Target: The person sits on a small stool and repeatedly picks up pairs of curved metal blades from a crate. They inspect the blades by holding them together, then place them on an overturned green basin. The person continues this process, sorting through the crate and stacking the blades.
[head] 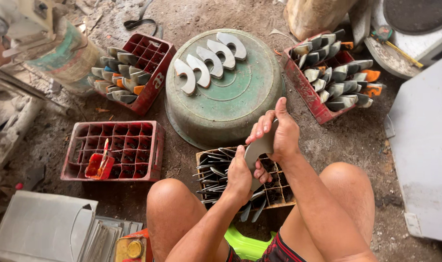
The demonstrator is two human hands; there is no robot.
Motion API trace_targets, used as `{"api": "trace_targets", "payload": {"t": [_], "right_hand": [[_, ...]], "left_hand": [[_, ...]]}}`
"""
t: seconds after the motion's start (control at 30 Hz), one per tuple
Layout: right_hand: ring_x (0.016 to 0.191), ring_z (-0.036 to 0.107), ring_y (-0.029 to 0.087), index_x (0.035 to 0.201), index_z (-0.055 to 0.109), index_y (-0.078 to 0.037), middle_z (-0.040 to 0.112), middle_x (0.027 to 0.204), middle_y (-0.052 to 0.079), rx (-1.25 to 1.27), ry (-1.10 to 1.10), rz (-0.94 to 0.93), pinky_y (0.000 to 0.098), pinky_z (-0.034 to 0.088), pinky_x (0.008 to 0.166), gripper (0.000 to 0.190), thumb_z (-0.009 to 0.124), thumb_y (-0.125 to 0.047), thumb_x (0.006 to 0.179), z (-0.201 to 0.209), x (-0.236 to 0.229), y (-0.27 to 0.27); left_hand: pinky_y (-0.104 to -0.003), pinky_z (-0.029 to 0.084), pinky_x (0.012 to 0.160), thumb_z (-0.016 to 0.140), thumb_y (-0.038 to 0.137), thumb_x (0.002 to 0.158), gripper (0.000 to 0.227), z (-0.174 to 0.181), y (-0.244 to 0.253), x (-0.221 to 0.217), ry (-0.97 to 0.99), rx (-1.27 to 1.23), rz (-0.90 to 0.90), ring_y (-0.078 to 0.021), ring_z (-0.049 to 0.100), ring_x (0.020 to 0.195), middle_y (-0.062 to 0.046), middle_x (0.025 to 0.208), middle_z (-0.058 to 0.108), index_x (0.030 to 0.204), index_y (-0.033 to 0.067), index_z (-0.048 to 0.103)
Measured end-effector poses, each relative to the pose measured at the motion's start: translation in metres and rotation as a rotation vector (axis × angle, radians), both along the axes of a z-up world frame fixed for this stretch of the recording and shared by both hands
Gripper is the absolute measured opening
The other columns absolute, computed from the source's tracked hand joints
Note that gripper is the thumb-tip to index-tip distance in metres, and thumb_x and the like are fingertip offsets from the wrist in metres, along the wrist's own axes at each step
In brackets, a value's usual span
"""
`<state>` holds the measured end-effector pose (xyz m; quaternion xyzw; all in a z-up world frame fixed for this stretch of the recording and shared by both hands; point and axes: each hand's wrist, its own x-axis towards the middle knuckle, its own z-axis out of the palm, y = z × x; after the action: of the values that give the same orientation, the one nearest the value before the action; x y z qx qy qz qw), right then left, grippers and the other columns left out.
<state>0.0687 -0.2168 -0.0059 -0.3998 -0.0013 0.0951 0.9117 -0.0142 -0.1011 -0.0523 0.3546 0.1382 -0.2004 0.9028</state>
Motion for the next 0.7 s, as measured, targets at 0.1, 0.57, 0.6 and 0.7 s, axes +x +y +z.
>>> {"api": "trace_targets", "payload": {"t": [0.1, 0.57, 0.6, 0.7], "right_hand": [[0.062, 0.066, 0.027, 0.069, 0.055, -0.008, 0.059, 0.066, 0.010, -0.096, 0.014, -0.024, 0.0456, 0.062, 0.063, 0.067, 0.035, -0.061, 0.105, 0.002, 0.002, 0.006], [0.080, 0.069, 0.011, 0.109, 0.065, -0.001, 0.070, 0.097, 0.005, -0.834, -0.103, -0.172, 0.0279, 0.061, 0.065, 0.034, 0.082, -0.006, 0.080, -0.003, -0.026, 0.043], [0.082, 0.070, 0.012, 0.112, 0.067, 0.000, 0.072, 0.099, 0.007, -0.819, -0.098, -0.148, 0.0279, 0.062, 0.068, 0.034, 0.080, -0.006, 0.082, 0.000, -0.026, 0.050], [0.086, 0.073, 0.016, 0.117, 0.070, 0.004, 0.076, 0.103, 0.013, -0.755, -0.035, -0.052, 0.0298, 0.064, 0.072, 0.034, 0.077, -0.007, 0.086, 0.008, -0.011, 0.050]], "left_hand": [[-0.043, 0.052, 0.063, 0.019, 0.054, 0.109, 0.064, 0.010, 0.004, 0.000, 0.003, 0.049, 0.027, -0.0240, 0.048, 0.053, -0.006, 0.057, 0.042, 0.078, 0.0052, 0.047], [-0.043, 0.057, 0.086, 0.073, 0.010, 0.090, 0.042, 0.058, 0.069, 0.000, -0.731, 1.333, 0.288, -0.0365, 0.071, 0.101, -0.018, 0.111, 0.072, 0.131, 0.0059, 0.064], [-0.043, 0.057, 0.088, 0.073, 0.011, 0.090, 0.043, 0.063, 0.073, 0.002, -0.754, 1.350, 0.283, -0.0363, 0.071, 0.102, -0.018, 0.112, 0.072, 0.131, 0.0060, 0.064], [-0.044, 0.057, 0.090, 0.075, 0.018, 0.087, 0.052, 0.075, 0.088, 0.015, -0.823, 1.376, 0.196, -0.0374, 0.069, 0.102, -0.018, 0.113, 0.071, 0.134, 0.0023, 0.060]]}}
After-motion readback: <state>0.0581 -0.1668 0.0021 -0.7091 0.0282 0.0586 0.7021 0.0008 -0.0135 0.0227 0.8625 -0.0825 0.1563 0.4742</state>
